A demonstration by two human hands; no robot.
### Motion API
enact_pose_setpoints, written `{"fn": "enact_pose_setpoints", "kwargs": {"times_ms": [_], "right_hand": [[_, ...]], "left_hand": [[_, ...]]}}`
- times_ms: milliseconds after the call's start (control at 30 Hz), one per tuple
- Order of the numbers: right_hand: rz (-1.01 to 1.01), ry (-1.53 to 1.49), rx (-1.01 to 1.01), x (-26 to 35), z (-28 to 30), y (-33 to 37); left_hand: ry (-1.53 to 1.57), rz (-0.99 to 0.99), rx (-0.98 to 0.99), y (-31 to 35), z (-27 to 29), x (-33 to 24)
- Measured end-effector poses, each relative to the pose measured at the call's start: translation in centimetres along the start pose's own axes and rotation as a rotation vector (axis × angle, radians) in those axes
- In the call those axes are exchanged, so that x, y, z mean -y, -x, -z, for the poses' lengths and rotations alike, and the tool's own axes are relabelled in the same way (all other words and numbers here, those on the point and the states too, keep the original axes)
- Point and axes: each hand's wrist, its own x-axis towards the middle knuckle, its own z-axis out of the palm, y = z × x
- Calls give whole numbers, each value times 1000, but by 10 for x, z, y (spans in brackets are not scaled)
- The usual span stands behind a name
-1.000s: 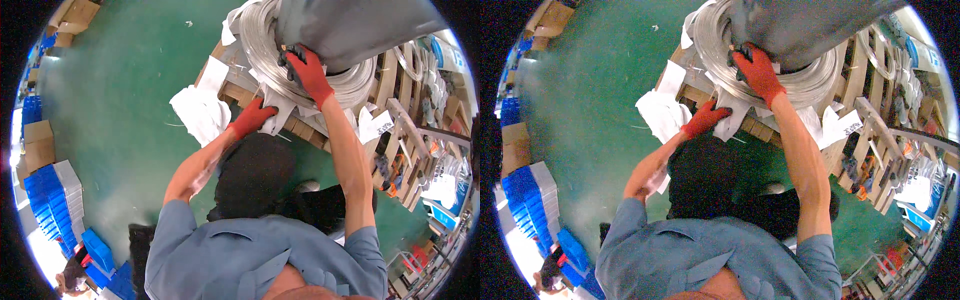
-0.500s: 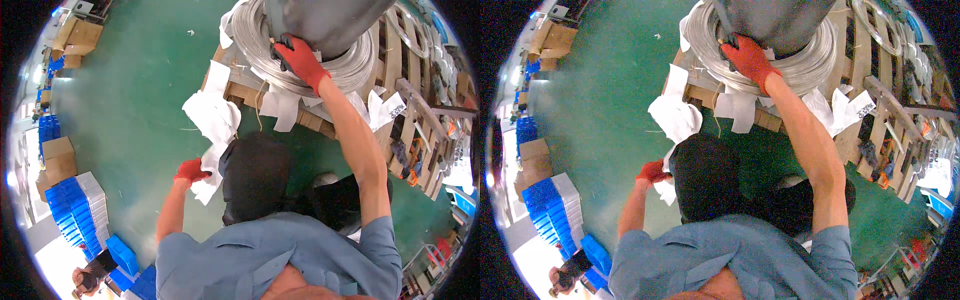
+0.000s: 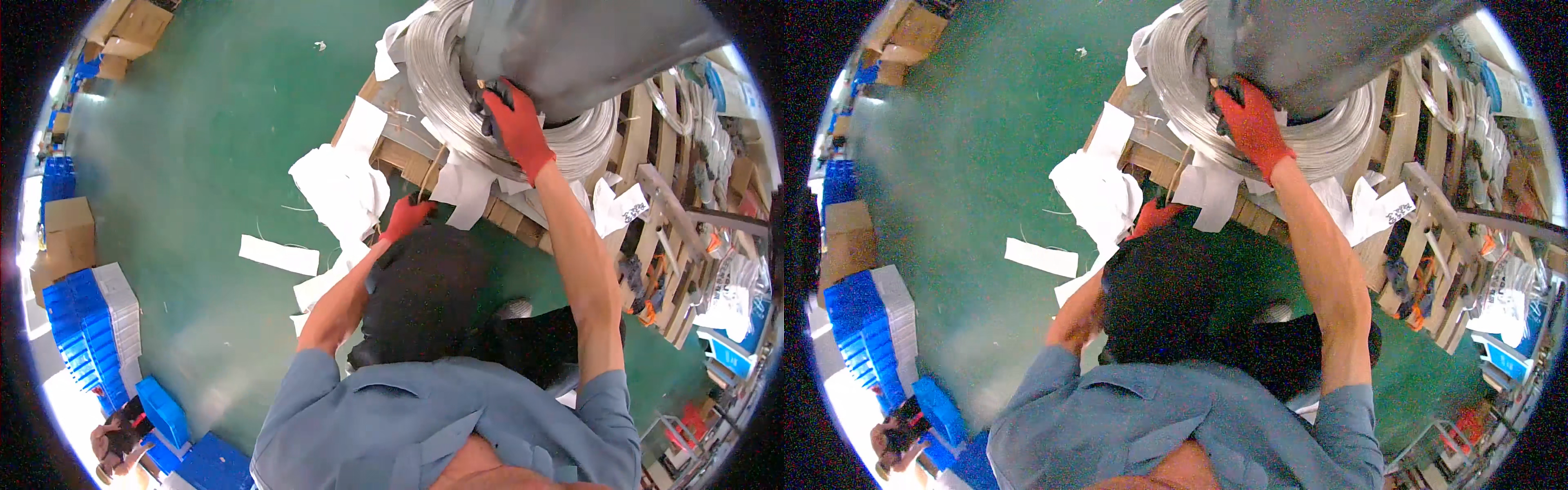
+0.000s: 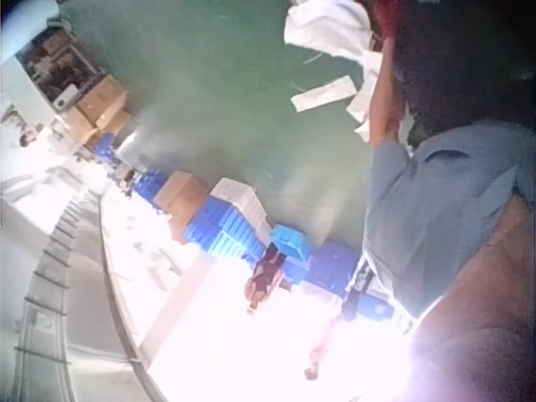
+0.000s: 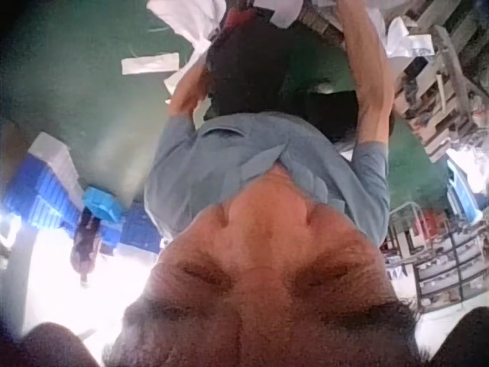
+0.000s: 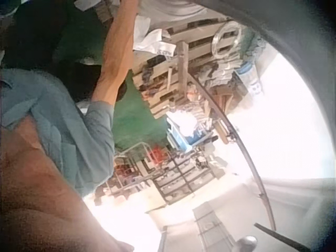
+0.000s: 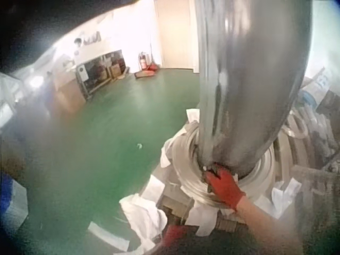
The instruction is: The person sits on the floor and uses a string to tie a large coil of wire wrapped around a metal cylinder. They wrap the string around the coil multiple times and secure it with a knot.
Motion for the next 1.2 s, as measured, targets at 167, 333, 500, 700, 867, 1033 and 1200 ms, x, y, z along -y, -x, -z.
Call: {"fn": "enact_pose_setpoints", "kwargs": {"times_ms": [167, 333, 500, 700, 867, 1033, 1200], "right_hand": [[-64, 34, 71, -17, -2, -5], [-132, 50, 5, -4, 0, -6], [-176, -101, -104, 30, 9, -5], [-171, -185, -84, 61, 34, -17], [-148, -530, -248, 123, 42, -24], [-60, -240, -274, 122, 42, -21], [185, 29, -89, 120, 57, -36]], "left_hand": [[-30, -171, 175, 31, 57, -10], [-408, -354, 157, 34, 115, -62], [-517, -442, 129, 31, 128, -84], [-548, -421, 180, 32, 143, -108], [-386, -438, 190, 50, 146, -128], [47, -314, 418, 49, 138, -155], [500, -297, 630, 40, 135, -178]]}}
